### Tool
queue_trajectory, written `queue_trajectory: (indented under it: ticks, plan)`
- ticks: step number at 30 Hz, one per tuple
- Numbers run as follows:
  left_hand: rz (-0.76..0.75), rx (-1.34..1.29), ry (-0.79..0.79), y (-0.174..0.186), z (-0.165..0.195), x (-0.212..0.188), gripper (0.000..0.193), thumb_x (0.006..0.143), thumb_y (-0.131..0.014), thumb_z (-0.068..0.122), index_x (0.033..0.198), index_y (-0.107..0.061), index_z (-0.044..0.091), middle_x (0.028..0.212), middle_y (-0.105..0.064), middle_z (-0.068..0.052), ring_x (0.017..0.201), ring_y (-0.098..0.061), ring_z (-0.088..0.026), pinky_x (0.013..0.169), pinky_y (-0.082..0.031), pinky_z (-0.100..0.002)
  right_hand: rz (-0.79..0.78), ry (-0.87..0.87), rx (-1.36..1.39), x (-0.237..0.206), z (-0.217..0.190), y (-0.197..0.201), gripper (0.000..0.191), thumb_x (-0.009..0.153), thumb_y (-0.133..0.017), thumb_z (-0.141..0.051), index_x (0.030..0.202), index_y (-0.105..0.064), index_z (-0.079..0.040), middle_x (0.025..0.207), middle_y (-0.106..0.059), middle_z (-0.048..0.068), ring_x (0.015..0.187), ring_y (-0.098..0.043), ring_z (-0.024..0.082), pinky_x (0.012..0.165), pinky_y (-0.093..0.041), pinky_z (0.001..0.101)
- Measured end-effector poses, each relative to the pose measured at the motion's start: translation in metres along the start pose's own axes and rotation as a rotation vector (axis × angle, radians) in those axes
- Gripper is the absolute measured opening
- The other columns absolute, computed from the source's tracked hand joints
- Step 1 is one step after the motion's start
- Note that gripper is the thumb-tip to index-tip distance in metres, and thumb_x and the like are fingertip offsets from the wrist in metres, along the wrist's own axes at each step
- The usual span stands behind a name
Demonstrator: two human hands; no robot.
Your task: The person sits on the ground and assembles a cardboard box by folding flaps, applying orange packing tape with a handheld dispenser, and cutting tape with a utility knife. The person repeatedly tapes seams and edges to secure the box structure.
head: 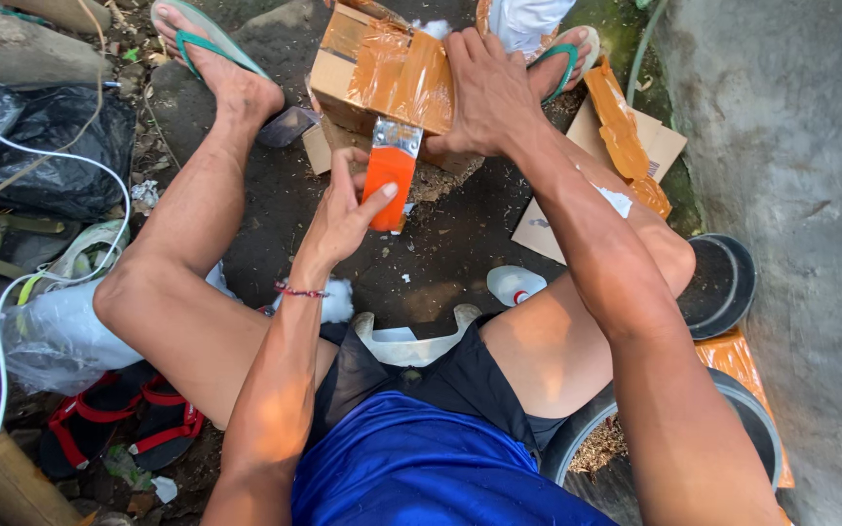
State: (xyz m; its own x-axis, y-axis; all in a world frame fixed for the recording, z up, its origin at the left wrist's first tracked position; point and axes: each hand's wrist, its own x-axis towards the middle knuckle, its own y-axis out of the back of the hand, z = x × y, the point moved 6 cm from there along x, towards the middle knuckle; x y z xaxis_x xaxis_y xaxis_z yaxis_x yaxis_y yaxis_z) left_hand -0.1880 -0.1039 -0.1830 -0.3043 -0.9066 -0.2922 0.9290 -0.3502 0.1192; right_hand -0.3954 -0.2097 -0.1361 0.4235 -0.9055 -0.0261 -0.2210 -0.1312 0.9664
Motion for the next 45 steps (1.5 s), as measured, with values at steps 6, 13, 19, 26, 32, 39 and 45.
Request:
queue_trajectory:
  ticks: [6,13,19,26,32,39,45]
  plan:
    - [0.136,-0.13,-0.007,0.009,0.015,-0.03,0.07,0.101,-0.061,0.04,0.156,-0.039,0.002,0.117,-0.073,-0.019,0.106,-0.065,-0.015,0.095,-0.052,-0.033,-0.082,-0.025,0.06,-0.003,-0.008,-0.001,0.099,0.058,-0.088,-0.054,0.128,-0.049,0.003,0.113,-0.054,0.017,0.111,-0.058,0.036,0.093,-0.046,0.0494]
    - [0.26,0.045,-0.171,0.014,0.054,-0.057,0.057,0.106,-0.059,0.039,0.147,-0.054,0.001,0.13,-0.073,-0.018,0.122,-0.07,-0.02,0.101,-0.053,-0.033,0.062,0.056,0.027,-0.013,-0.015,-0.003,0.119,0.059,-0.09,-0.056,0.146,-0.039,0.008,0.115,-0.055,0.02,0.108,-0.058,0.037,0.09,-0.047,0.0487]
    - [0.304,0.114,0.015,0.025,0.025,-0.09,0.052,0.102,-0.057,0.035,0.145,-0.056,0.004,0.123,-0.075,-0.016,0.111,-0.074,-0.022,0.087,-0.058,-0.034,0.038,0.027,0.036,-0.009,-0.011,-0.01,0.119,0.06,-0.091,-0.052,0.153,-0.039,-0.002,0.12,-0.054,0.017,0.108,-0.057,0.037,0.09,-0.046,0.0504]
    - [0.367,0.33,-0.122,0.015,0.014,-0.046,0.05,0.106,-0.052,0.039,0.144,-0.057,0.007,0.12,-0.072,-0.025,0.106,-0.072,-0.041,0.088,-0.057,-0.044,0.212,0.195,-0.02,-0.02,-0.015,0.002,0.126,0.058,-0.093,-0.054,0.161,-0.037,-0.008,0.14,-0.05,0.022,0.127,-0.048,0.039,0.099,-0.039,0.0501]
    - [0.399,0.412,-0.079,0.005,0.01,-0.024,0.049,0.104,-0.052,0.039,0.142,-0.059,0.008,0.109,-0.073,-0.026,0.096,-0.071,-0.045,0.085,-0.055,-0.05,0.117,0.121,0.092,-0.012,-0.011,-0.011,0.127,0.074,-0.088,-0.071,0.161,-0.031,0.001,0.143,-0.051,0.02,0.13,-0.048,0.036,0.11,-0.031,0.0515]
    - [0.217,0.038,0.156,-0.004,-0.043,0.004,0.042,0.105,-0.056,0.037,0.124,-0.07,0.003,0.104,-0.077,-0.024,0.095,-0.071,-0.046,0.083,-0.058,-0.051,0.334,-0.042,-0.011,0.004,-0.037,-0.029,0.113,0.063,-0.092,-0.057,0.143,-0.039,0.002,0.131,-0.052,0.018,0.122,-0.048,0.036,0.104,-0.03,0.0525]
    - [0.467,0.301,-0.044,0.006,-0.02,-0.049,0.039,0.104,-0.052,0.028,0.13,-0.068,0.004,0.107,-0.073,-0.026,0.1,-0.068,-0.046,0.084,-0.054,-0.05,0.335,-0.102,-0.017,0.002,-0.048,-0.018,0.111,0.053,-0.092,-0.051,0.138,-0.04,-0.004,0.117,-0.052,0.014,0.113,-0.049,0.036,0.098,-0.033,0.052]
